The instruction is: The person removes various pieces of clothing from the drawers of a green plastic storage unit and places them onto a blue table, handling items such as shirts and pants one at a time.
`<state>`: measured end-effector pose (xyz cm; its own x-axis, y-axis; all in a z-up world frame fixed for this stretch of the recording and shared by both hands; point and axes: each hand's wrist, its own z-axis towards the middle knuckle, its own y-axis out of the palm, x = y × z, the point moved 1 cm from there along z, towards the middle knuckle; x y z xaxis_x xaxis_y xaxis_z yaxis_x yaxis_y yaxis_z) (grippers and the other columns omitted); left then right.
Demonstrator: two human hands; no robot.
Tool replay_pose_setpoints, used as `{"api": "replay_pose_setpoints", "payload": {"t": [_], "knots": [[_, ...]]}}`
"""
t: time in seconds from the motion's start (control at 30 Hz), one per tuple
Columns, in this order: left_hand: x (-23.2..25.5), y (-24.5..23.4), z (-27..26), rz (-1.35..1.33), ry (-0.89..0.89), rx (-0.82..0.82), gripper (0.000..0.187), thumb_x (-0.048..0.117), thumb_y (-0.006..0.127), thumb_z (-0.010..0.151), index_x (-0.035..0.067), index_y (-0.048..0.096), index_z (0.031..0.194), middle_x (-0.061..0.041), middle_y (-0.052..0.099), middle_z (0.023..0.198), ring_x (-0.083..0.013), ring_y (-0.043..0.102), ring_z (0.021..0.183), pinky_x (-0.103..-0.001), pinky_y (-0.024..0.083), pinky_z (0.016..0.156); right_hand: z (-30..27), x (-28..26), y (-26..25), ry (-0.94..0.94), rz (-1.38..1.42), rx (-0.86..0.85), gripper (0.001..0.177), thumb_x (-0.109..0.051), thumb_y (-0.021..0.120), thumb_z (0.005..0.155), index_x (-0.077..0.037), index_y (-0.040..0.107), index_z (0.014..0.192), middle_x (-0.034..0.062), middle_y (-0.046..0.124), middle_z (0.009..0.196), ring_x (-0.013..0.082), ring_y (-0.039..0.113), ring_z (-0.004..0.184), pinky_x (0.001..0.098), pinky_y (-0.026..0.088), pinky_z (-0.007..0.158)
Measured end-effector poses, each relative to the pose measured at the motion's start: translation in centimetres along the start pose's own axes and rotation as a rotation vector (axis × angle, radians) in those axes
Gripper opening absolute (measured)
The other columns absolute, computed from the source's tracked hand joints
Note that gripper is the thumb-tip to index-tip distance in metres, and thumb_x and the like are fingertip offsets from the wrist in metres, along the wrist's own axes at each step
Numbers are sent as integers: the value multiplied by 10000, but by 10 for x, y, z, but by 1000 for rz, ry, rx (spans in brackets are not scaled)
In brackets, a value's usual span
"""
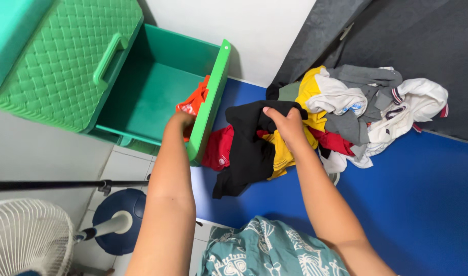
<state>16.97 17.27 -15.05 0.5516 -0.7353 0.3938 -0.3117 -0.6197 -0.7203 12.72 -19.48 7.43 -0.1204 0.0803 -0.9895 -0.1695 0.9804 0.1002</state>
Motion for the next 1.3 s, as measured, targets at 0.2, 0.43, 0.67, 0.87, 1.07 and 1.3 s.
{"api": "replay_pose_setpoints", "payload": {"t": [0.2,0.43,0.67,0.87,1.07,1.3], "knots": [[-6,-18,2,-347,-124,399,402,430,775,905,42,785,1012,-156,738,929,-287,689,832,-430,532,745,4,2,6,12,-10,10,176,-105,746,884,35,761,990,43,761,909,116,710,789,261,555,713],[91,-111,-98,-1080,560,788,174,115,664,956,68,778,1078,-20,779,977,-84,706,864,-250,559,790,-1,3,10,19,8,81,237,-154,733,930,29,737,1080,66,749,1018,134,704,895,269,561,797],[196,-141,-276,-981,1145,727,219,56,601,1088,25,719,1270,-46,669,1065,-113,652,993,-249,523,921,-12,-3,3,-219,49,175,318,-151,712,975,35,684,1231,77,725,1160,154,675,1032,287,531,920],[247,-102,-341,-775,1120,648,272,65,709,998,85,729,1269,-37,714,988,-110,668,875,-242,548,822,-9,13,-34,-345,95,-105,400,-221,651,1039,-11,574,1370,106,634,1334,199,612,1188,325,516,1006],[260,-48,-351,-696,1055,418,355,109,728,950,128,682,1302,-28,750,1072,-115,686,839,-250,555,796,-1,31,-68,-453,-420,-14,398,-274,635,1033,-41,593,1353,107,658,1335,223,635,1209,346,525,1015],[263,-8,-369,-518,1105,507,413,115,724,921,184,700,1328,-78,606,1041,-252,560,1067,-349,440,1008,-42,-17,-84,-459,-242,90,353,-247,641,1039,-51,592,1328,88,670,1318,205,659,1201,350,537,1013]]}}
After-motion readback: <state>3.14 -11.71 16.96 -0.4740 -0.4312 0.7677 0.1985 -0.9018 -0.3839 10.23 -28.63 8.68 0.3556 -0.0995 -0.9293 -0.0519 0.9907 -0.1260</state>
